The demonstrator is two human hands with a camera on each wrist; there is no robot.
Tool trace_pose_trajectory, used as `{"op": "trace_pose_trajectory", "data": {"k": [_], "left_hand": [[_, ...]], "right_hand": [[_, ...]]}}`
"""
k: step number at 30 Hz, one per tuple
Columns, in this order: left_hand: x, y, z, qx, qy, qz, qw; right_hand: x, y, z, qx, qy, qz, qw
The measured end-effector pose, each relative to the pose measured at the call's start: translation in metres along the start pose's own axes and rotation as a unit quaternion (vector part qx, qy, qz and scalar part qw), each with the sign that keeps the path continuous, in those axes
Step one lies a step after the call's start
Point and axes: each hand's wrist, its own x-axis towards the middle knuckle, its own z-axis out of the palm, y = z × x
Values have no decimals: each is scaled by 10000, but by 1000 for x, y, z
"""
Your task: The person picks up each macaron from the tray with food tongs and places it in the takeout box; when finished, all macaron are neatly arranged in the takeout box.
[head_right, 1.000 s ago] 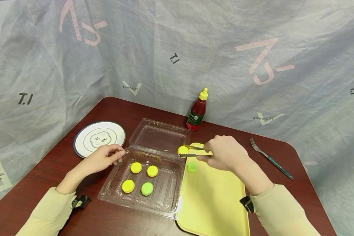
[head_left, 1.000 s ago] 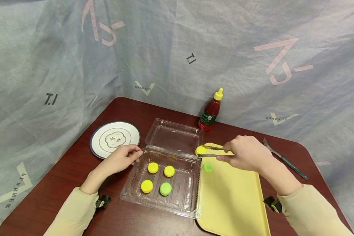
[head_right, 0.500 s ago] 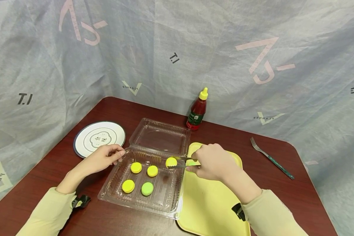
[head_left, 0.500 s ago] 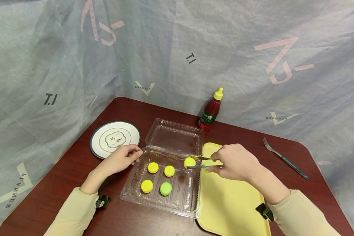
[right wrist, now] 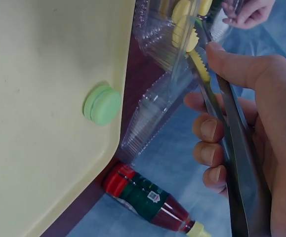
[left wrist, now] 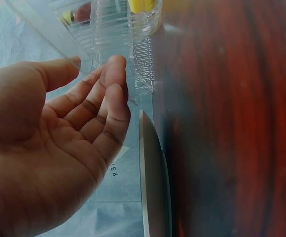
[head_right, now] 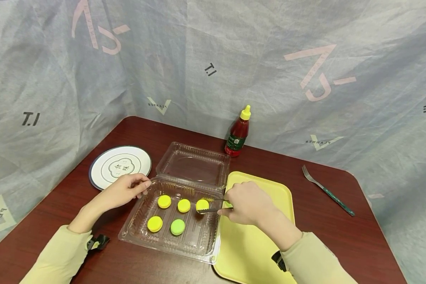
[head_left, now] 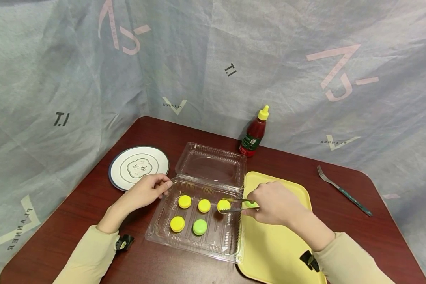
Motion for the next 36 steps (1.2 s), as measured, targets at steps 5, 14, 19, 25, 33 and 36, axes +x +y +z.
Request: {"op": "trace_pose_trajectory", "data": {"k": [5,14,19,25,33,36], "left_hand": [[0,1,-1,20,-8,-27,10000],[0,1,-1,21,-7,-25,10000],[0,1,0,25,4,-9,10000],[0,0,0,21,18,24,10000],[1,-1,0,9,6,43,10000],[1,-1,0,7,0,49,10000]], "right_hand": [[2,-4,4,-68,-51,47,10000],[4,-10,7,-226,-114,83,9996],[5,-13,9,-272,-159,166,9994],[6,-15,9,-352,-107,228,9991],[10,-18,9,-492,-215,326,9980],[10,-19,9,-588,-182,361,9975]]}}
